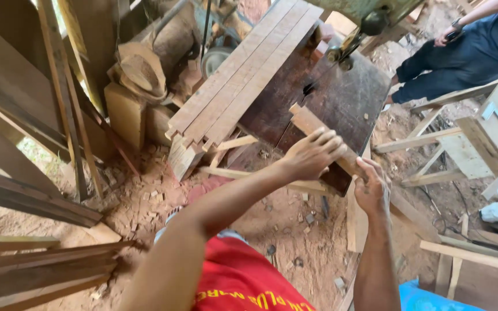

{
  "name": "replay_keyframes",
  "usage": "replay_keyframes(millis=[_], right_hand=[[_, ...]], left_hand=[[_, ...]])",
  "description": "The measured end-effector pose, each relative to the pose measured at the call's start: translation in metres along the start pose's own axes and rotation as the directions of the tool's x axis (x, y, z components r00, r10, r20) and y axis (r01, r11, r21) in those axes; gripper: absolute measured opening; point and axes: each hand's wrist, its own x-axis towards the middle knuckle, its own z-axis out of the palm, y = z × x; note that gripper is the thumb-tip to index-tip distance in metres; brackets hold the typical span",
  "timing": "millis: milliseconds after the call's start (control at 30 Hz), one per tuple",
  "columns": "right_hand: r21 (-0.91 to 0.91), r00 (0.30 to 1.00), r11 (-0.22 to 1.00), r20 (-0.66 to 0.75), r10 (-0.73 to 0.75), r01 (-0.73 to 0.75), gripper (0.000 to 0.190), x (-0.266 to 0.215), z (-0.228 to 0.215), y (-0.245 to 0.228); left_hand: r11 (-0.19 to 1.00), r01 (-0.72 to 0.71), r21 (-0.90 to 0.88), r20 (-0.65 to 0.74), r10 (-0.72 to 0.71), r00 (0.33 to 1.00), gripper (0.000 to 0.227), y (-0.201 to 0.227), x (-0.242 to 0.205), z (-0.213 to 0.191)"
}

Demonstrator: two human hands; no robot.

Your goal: The person picks up wooden planks from a pile and uses a vertical spindle moulder to cut grooves along the edges. They feed the wood through the machine, flip it to process the other side, and repeat the process with multiple pieces.

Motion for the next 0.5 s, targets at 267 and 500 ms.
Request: replay_keyframes(millis=[267,500], right_hand=[[-0.295,0.991,0.946,-0.012,0.137,-0.134,0.073,0.001,0.018,0.01],[-0.348,0.973,0.908,-0.09,0.213,-0.231,0.07,0.043,0.023,0.033]], left_hand=[[0.995,0.096,0.037,0.078,-0.099,0.992,0.06,-0.042,0.033,0.064],[0.988,0.151,0.02,0.062,-0.152,0.986,0.062,-0.05,0.062,0.087]])
